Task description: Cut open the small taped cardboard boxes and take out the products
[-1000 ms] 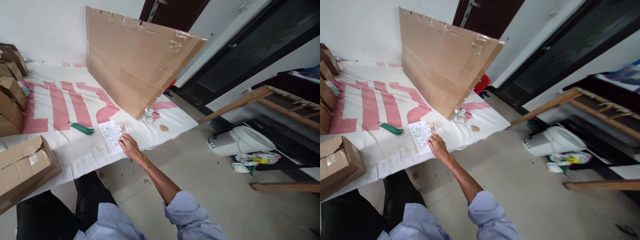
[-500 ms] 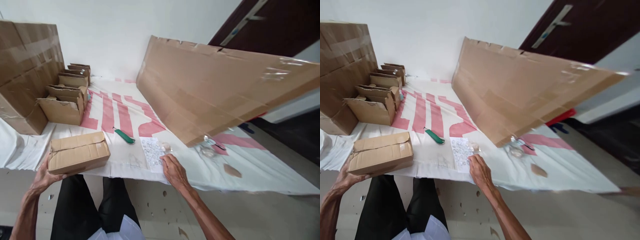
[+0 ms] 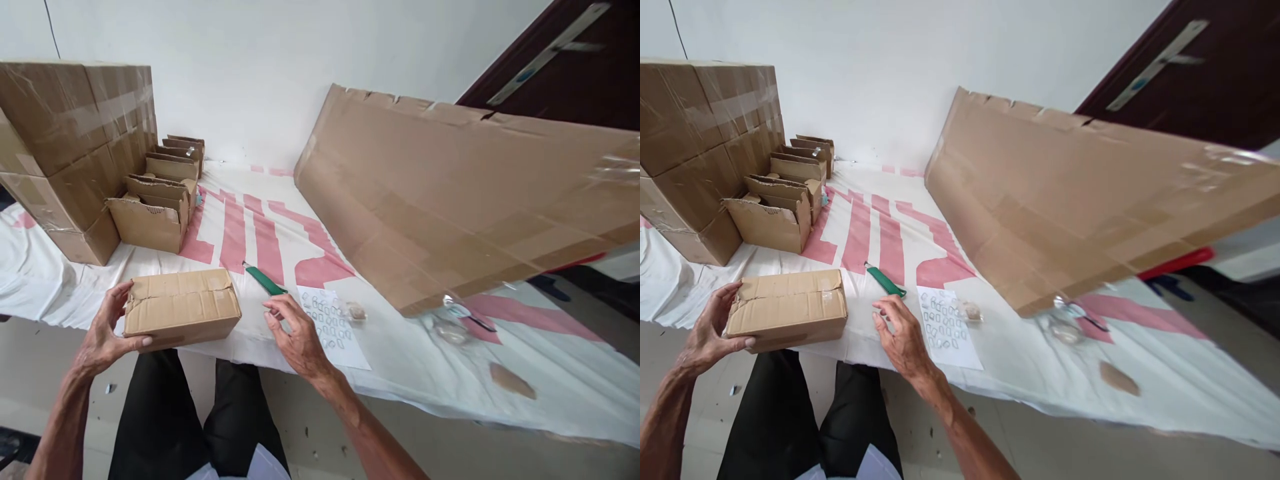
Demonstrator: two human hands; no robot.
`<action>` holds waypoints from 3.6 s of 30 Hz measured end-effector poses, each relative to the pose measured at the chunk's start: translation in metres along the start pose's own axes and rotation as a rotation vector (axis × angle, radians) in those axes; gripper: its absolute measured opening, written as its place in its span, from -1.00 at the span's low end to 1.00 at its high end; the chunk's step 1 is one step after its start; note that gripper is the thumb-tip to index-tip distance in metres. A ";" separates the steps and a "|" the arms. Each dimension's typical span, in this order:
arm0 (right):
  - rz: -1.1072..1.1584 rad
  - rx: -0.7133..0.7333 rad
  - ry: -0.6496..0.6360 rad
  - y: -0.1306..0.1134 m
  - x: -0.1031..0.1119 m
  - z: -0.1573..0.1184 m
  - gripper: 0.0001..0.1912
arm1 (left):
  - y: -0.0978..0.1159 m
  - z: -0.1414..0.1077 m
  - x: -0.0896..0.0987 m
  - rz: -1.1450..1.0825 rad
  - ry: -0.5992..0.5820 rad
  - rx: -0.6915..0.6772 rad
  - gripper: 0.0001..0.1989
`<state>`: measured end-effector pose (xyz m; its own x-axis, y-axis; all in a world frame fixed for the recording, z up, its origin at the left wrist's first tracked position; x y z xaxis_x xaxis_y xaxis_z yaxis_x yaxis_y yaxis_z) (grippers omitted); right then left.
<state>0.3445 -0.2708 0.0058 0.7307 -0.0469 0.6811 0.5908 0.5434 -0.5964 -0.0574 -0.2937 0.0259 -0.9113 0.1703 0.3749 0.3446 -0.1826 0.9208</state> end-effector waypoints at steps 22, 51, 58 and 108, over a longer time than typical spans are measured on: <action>0.254 -0.065 -0.216 -0.034 -0.016 0.064 -0.68 | 0.004 0.004 0.001 0.013 -0.006 -0.020 -0.14; 0.387 -0.184 -0.158 -0.022 -0.035 0.079 -0.77 | -0.003 0.001 -0.004 0.087 0.031 -0.111 -0.24; 0.285 -0.042 -0.088 -0.025 -0.031 0.076 -0.75 | -0.003 0.000 0.001 0.130 0.026 -0.080 -0.18; 0.743 -0.506 0.054 0.052 0.007 0.056 -0.57 | 0.003 0.002 0.001 0.124 -0.025 -0.039 -0.16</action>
<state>0.3615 -0.1963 0.0035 0.9918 0.1235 0.0317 0.0300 0.0158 -0.9994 -0.0571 -0.2923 0.0296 -0.8564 0.1679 0.4882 0.4447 -0.2407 0.8628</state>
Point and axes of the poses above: each hand's wrist, its own z-axis towards the middle knuckle, its own x-axis out of the back of the hand, y = z × x, the point moved 1 cm from there along z, towards the middle knuckle, and after that the axes turned 13 degrees about -y, right-handed, at the moved point
